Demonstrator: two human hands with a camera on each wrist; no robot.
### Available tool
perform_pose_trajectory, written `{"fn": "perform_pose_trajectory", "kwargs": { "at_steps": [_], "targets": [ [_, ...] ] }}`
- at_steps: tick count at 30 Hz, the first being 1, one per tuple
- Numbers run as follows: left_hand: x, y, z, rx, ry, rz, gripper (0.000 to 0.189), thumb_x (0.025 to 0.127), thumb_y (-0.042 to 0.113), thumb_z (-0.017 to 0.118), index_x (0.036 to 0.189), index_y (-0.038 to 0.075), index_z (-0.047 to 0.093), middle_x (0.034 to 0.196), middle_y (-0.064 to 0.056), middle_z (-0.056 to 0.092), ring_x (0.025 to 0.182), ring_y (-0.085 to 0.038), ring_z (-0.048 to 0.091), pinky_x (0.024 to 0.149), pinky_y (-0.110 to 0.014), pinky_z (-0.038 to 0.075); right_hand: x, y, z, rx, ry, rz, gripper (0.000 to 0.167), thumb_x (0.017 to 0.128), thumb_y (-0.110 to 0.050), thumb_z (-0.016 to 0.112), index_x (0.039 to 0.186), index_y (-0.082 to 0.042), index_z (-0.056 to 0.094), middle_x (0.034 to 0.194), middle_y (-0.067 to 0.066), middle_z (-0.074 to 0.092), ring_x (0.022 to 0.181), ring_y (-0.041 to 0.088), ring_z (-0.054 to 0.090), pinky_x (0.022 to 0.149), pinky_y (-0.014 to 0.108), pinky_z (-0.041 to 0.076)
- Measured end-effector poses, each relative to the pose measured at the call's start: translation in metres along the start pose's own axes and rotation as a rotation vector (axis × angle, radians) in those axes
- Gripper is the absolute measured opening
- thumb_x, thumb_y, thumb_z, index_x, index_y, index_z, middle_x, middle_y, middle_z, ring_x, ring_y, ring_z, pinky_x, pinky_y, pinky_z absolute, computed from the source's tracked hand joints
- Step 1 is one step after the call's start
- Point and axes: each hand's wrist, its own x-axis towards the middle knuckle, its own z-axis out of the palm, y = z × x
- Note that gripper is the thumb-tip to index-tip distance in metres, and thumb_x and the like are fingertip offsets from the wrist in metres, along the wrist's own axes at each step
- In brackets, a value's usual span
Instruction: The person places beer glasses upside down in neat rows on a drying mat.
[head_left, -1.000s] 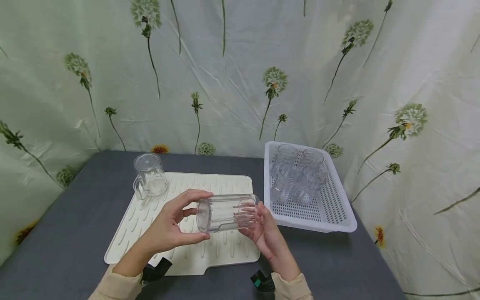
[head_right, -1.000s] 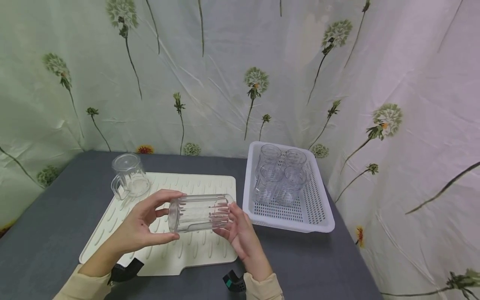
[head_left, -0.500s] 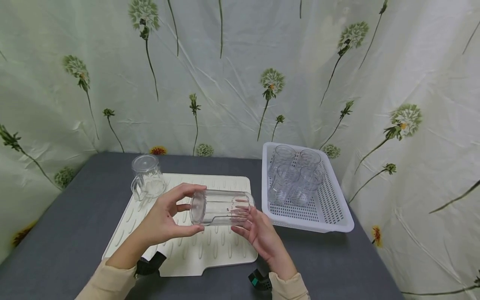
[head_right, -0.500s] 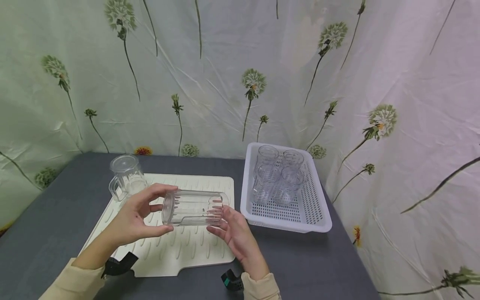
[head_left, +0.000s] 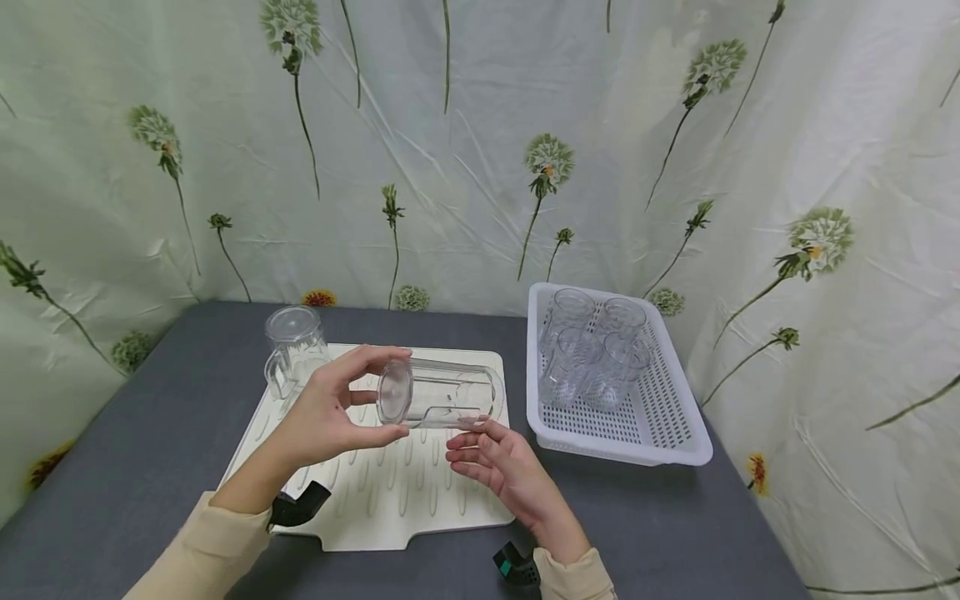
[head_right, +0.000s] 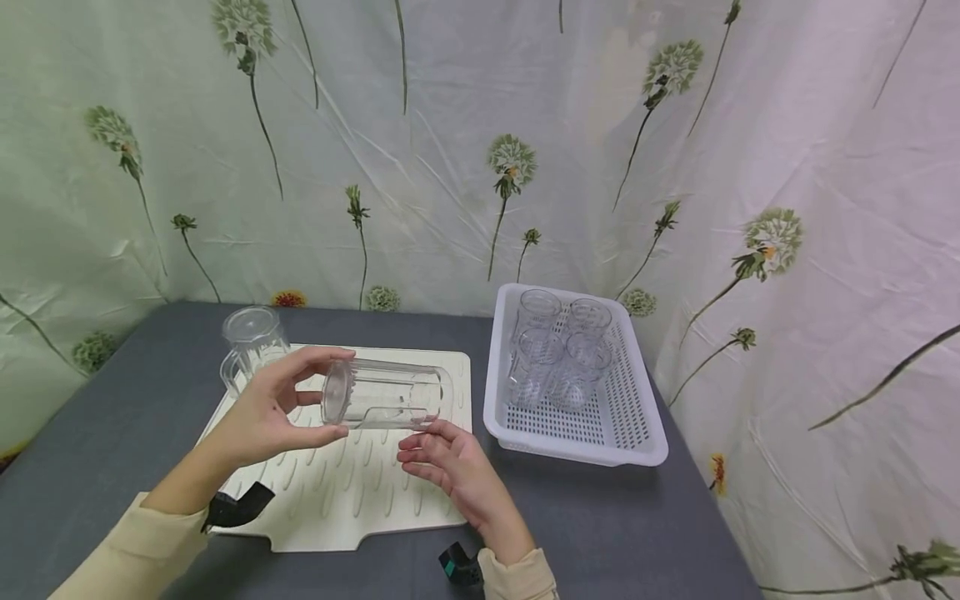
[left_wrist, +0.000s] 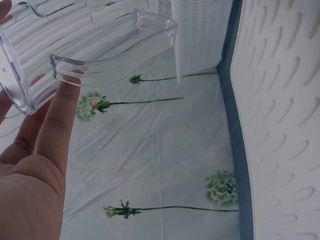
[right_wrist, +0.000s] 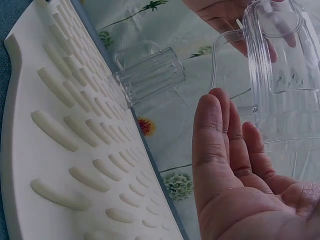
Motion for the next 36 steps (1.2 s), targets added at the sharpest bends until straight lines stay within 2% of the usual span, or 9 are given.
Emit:
{"fn": "perform_pose_trajectory", "kwargs": {
  "at_steps": [4,8,11,17,20,29,33,36],
  "targets": [
    [0.004,0.000,-0.005,0.036,0.024,-0.048,0.079,0.075,0.003,0.098,0.145,0.016,0.064,0.126,-0.002,0.068,0.112,-0.008,0.065,0.089,-0.028,0.065,0.001,0.001,0.001,0.001,0.004,-0.003,0.064,0.112,-0.032,0.060,0.149,0.015,0.040,0.119,0.001,0.071,0.109,0.011,0.074,0.100,0.027,0.062],
    [0.009,0.000,-0.011,0.103,0.048,-0.103,0.077,0.077,0.009,0.098,0.145,0.023,0.064,0.130,0.001,0.068,0.113,-0.008,0.063,0.089,-0.028,0.065,0.001,0.002,0.002,-0.011,0.006,-0.010,0.062,0.112,-0.027,0.059,0.148,0.019,0.038,0.119,0.001,0.072,0.108,0.012,0.075,0.099,0.027,0.062],
    [0.012,-0.001,-0.015,0.156,0.062,-0.138,0.076,0.079,0.014,0.097,0.146,0.026,0.063,0.134,0.002,0.067,0.115,-0.011,0.062,0.090,-0.033,0.066,0.002,0.002,0.003,-0.043,0.012,-0.012,0.062,0.111,-0.023,0.060,0.148,0.021,0.037,0.118,0.000,0.072,0.108,0.011,0.075,0.099,0.026,0.062],
    [0.017,-0.005,-0.023,0.204,0.083,-0.201,0.074,0.081,0.019,0.097,0.146,0.025,0.063,0.139,-0.004,0.065,0.123,-0.025,0.063,0.093,-0.053,0.065,0.003,0.003,0.005,-0.103,0.038,0.002,0.061,0.110,-0.020,0.063,0.148,0.021,0.039,0.119,-0.001,0.071,0.108,0.010,0.074,0.099,0.026,0.062],
    [0.020,-0.008,-0.026,0.219,0.092,-0.233,0.073,0.082,0.023,0.097,0.146,0.027,0.063,0.139,-0.005,0.065,0.124,-0.029,0.064,0.094,-0.057,0.064,0.003,0.002,0.006,-0.128,0.057,-0.001,0.057,0.110,-0.019,0.061,0.147,0.019,0.042,0.119,-0.001,0.071,0.108,0.011,0.074,0.098,0.027,0.062],
    [0.031,-0.012,-0.034,0.245,0.118,-0.320,0.071,0.083,0.027,0.096,0.146,0.026,0.063,0.129,-0.010,0.065,0.118,-0.028,0.065,0.093,-0.049,0.065,0.001,-0.004,0.004,-0.253,0.120,-0.046,0.046,0.106,-0.016,0.064,0.142,0.011,0.053,0.125,0.013,0.071,0.110,0.015,0.074,0.098,0.029,0.062],
    [0.033,-0.013,-0.037,0.255,0.121,-0.342,0.072,0.085,0.029,0.094,0.148,0.024,0.062,0.131,-0.013,0.064,0.119,-0.030,0.064,0.092,-0.045,0.066,-0.001,-0.006,0.002,-0.273,0.134,-0.070,0.045,0.106,-0.015,0.065,0.142,0.010,0.054,0.122,0.008,0.070,0.110,0.017,0.074,0.097,0.029,0.062],
    [0.033,-0.016,-0.039,0.261,0.125,-0.358,0.072,0.085,0.031,0.094,0.150,0.023,0.061,0.132,-0.015,0.062,0.120,-0.031,0.063,0.092,-0.047,0.066,-0.001,-0.007,0.000,-0.283,0.149,-0.081,0.048,0.106,-0.015,0.066,0.142,0.013,0.052,0.122,0.008,0.070,0.110,0.017,0.074,0.097,0.029,0.062]
  ]
}}
